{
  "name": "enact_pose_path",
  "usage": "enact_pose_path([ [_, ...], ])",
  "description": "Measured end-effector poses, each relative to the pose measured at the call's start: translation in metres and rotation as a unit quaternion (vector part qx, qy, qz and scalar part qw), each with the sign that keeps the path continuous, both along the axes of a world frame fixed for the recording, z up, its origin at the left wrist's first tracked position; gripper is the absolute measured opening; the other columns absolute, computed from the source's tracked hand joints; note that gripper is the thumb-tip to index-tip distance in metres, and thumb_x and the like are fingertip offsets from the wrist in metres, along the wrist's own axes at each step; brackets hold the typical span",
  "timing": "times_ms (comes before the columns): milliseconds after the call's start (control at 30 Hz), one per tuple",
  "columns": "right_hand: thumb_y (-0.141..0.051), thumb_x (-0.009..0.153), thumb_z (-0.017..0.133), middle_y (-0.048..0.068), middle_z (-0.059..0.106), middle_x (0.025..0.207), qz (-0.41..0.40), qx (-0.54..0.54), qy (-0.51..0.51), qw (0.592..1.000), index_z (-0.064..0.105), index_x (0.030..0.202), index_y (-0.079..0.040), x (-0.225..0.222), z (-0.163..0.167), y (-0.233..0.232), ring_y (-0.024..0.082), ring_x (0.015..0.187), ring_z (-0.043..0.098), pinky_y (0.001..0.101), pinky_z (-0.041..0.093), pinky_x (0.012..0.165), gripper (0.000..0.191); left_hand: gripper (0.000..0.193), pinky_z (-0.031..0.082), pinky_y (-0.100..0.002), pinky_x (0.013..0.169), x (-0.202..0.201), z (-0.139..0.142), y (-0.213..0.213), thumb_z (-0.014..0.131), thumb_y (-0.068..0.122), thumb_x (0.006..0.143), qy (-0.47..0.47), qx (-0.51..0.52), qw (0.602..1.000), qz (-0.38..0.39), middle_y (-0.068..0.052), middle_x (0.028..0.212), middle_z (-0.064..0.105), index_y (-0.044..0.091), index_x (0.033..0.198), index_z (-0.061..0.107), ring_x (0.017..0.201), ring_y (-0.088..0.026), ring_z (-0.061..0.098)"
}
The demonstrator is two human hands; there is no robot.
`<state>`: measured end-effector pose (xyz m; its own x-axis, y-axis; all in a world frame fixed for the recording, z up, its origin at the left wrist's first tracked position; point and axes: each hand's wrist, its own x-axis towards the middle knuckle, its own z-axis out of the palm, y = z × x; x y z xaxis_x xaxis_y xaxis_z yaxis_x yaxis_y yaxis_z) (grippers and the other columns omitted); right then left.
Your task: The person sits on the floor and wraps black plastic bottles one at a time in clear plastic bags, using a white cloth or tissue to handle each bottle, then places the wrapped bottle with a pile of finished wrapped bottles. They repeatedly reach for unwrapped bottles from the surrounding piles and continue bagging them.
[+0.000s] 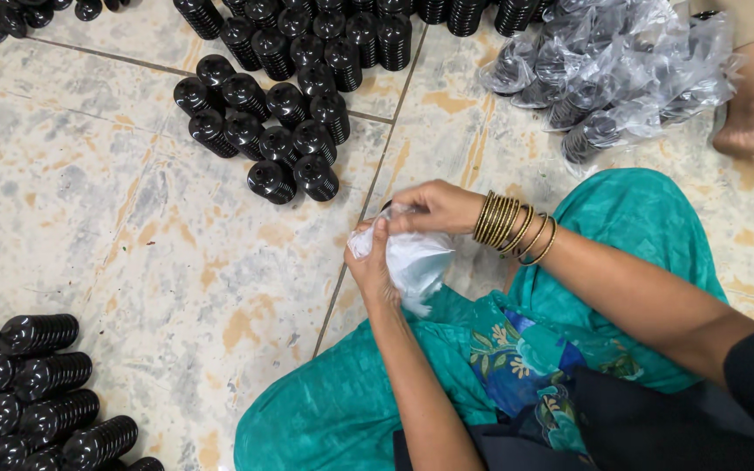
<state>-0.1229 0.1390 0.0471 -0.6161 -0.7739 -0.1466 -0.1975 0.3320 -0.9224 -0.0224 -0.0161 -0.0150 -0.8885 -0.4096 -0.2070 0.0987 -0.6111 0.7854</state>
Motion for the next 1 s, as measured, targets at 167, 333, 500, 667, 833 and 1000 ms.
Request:
enact_pose_path([
  [167,-0.023,0.104,0.056,-0.001,0.067,0.084,-0.053,-0.087,-0.165,0.981,0.067,0.097,-0.005,-0.015,-0.015,0.013,0.007,0.081,0.06,0.0283,0.054,0.078,0.022,0.029,0.051,-0.034,0.065,0.014,-0.007,-0.009,0.077,0.033,0.092,-0.004,0.137,0.986,-0.099,-0.004,0.084,0.064,0.008,0.097,0.063,0.072,-0.016,0.062],
  [333,-0.013,0.121,0.059,-0.002,0.058,0.082,0.006,-0.351,-0.531,0.771,0.058,0.093,0.003,-0.031,-0.033,0.031,0.008,0.073,0.054,0.0273,0.048,0.068,0.032,0.022,0.051,-0.028,0.07,0.011,-0.031,0.0,0.074,0.024,0.086,-0.078,0.059,0.957,-0.272,-0.001,0.088,0.068,0.01,0.102,0.067,0.077,-0.011,0.064],
  [500,-0.002,0.08,0.065,0.01,0.059,0.1,-0.053,0.032,0.139,0.988,0.063,0.105,-0.006,-0.027,-0.046,0.026,0.025,0.093,0.058,0.0351,0.049,0.081,0.025,0.011,0.046,-0.029,0.065,0.008,-0.059,0.002,0.071,0.012,0.085,-0.072,-0.092,0.981,-0.156,-0.001,0.081,0.064,0.004,0.091,0.069,0.073,-0.012,0.058],
  [667,0.005,0.075,0.058,0.02,0.06,0.118,-0.051,0.037,0.296,0.953,0.057,0.132,-0.005,-0.011,-0.051,-0.001,0.041,0.114,0.059,0.0437,0.049,0.097,0.058,0.01,0.052,-0.036,0.068,0.01,-0.051,0.013,0.068,0.01,0.088,-0.135,-0.352,0.921,0.093,-0.011,0.08,0.07,0.003,0.094,0.071,0.071,-0.021,0.063],
  [833,0.003,0.085,0.056,0.016,0.064,0.119,-0.014,0.082,0.269,0.96,0.055,0.143,-0.01,-0.009,-0.048,-0.01,0.035,0.114,0.062,0.0415,0.051,0.101,0.059,0.018,0.051,-0.044,0.071,0.013,-0.016,0.014,0.067,0.007,0.092,-0.174,-0.428,0.879,0.121,-0.02,0.09,0.071,0.005,0.109,0.066,0.077,-0.037,0.067],
  [1000,0.0,0.088,0.057,0.014,0.058,0.129,-0.013,0.059,0.284,0.957,0.052,0.145,-0.012,0.001,-0.032,-0.014,0.034,0.115,0.064,0.0397,0.054,0.096,0.058,0.034,0.054,-0.045,0.071,0.017,0.014,0.014,0.061,0.011,0.096,-0.158,-0.432,0.882,0.104,-0.021,0.114,0.069,0.007,0.131,0.059,0.093,-0.039,0.068],
])
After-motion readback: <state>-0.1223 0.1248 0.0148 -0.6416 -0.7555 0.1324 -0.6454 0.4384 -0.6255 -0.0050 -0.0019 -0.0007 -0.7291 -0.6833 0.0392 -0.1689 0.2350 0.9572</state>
